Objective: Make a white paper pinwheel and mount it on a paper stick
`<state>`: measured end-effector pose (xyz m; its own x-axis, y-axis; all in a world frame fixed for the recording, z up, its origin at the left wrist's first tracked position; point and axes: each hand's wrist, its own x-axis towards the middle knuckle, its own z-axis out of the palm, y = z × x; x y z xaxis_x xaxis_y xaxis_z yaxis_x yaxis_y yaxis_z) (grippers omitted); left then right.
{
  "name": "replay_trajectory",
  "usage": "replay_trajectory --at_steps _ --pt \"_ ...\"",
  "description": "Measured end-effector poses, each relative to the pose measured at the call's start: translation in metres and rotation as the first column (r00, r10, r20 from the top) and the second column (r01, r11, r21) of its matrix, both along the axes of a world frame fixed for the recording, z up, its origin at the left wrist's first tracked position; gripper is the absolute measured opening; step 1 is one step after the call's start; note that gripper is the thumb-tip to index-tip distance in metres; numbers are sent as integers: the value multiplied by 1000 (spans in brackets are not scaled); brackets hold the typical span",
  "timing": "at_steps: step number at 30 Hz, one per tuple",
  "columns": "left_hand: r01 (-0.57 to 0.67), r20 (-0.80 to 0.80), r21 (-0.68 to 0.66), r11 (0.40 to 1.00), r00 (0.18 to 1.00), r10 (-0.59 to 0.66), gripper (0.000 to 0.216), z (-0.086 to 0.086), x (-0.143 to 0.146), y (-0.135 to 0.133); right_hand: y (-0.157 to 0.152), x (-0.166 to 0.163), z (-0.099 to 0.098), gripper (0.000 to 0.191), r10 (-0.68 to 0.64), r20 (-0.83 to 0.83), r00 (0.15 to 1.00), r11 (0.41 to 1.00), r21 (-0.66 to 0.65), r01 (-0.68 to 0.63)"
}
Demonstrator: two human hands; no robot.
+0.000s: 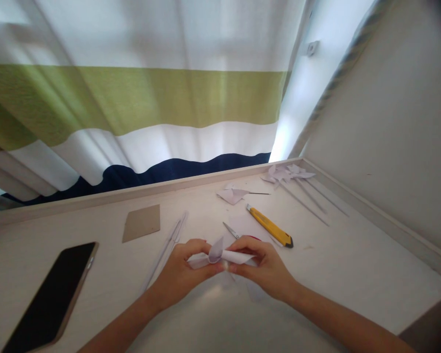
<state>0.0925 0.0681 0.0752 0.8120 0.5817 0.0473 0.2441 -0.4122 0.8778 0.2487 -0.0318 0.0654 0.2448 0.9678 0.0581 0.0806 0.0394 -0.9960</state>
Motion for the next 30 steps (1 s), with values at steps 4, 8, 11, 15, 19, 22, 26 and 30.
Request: replay_trajectory --at_steps 4,8,11,15,19,22,26,30 --pt "6 7 -5 1000 1000 -6 18 1 -4 1 1 -4 1 19 9 -8 1000 1000 -15 -9" --pt "-35 22 83 996 999 34 25 1 -9 1 6 -9 0 20 26 -40 999 999 -38 -28" --pt "-54 25 103 993 998 52 23 1 -15 3 10 -14 2 20 63 -85 994 996 -51 -67" --pt "-77 30 81 994 997 74 23 4 -22 6 15 -19 5 20 88 -96 991 994 -59 -94" --pt "-103 24 33 994 994 102 21 10 -30 8 20 -25 7 21 110 -89 990 991 -65 -116" --pt "-111 15 -21 994 994 111 20 14 -36 10 22 -29 9 22 122 -87 989 990 -65 -128" --pt "-122 5 -83 989 992 122 22 18 -42 11 25 -35 13 21 145 -43 989 988 -38 -147" --pt "-97 23 -98 990 995 100 19 21 -46 12 26 -40 17 11 126 24 992 992 -17 -125"
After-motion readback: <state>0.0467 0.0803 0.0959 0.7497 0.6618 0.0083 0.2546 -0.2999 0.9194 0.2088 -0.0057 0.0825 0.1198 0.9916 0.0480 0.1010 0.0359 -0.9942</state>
